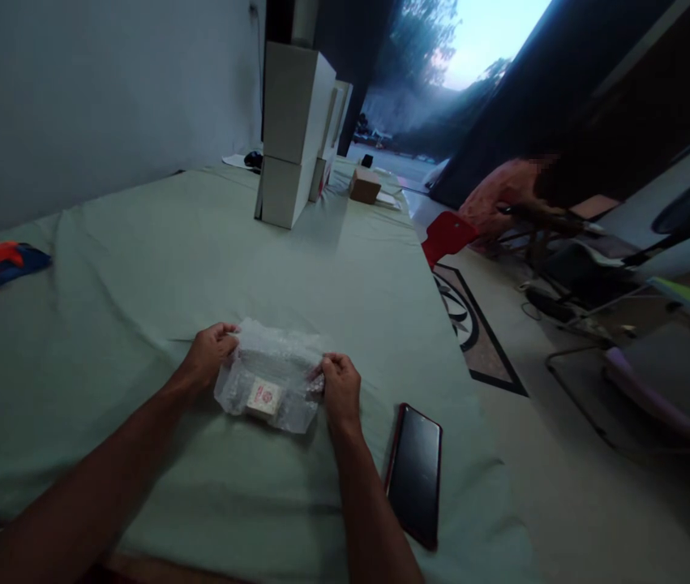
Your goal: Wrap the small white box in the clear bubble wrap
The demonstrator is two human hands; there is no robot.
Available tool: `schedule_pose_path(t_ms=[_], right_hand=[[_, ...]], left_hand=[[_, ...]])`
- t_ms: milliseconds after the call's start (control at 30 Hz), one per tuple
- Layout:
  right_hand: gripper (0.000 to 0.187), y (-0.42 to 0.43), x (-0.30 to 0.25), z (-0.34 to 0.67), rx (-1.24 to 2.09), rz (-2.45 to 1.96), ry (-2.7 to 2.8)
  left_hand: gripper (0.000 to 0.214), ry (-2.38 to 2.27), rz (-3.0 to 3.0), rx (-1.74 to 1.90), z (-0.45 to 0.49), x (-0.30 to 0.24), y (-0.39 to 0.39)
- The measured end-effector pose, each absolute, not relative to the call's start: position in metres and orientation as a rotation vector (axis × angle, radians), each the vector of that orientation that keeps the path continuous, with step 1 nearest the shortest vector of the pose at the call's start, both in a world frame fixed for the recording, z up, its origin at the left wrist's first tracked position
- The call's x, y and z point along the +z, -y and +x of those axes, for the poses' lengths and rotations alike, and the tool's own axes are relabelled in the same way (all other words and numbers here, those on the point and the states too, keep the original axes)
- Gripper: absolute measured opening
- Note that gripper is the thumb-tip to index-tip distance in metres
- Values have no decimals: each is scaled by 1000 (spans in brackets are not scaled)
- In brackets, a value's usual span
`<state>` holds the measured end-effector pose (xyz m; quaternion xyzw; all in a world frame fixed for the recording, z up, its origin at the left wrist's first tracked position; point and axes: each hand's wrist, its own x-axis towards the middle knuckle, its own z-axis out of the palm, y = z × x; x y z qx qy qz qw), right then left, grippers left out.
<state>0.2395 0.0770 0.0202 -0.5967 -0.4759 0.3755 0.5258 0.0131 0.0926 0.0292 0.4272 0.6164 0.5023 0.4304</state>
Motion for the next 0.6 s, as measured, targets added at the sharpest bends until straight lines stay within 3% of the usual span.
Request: schedule_pose_path(t_ms=[200,300,400,500,600], right_hand=[[23,-59,54,236,538,-1358,1523],[26,-48,67,230,584,-1215,1923],[31,-46,69,227,604,-1238,2100],[35,-46,74,228,665,-1291,2120],[40,-42,89,231,937,-1168,2185]], left_hand=[[41,-1678,1317,1374,10,54,-80],[35,-1531,1900,1274,14,71,-68],[38,-1324,2326,875,19,74,-59],[39,-1413,2343,607,19,72,-54],[37,-1464,2242,583,11,76,-43]])
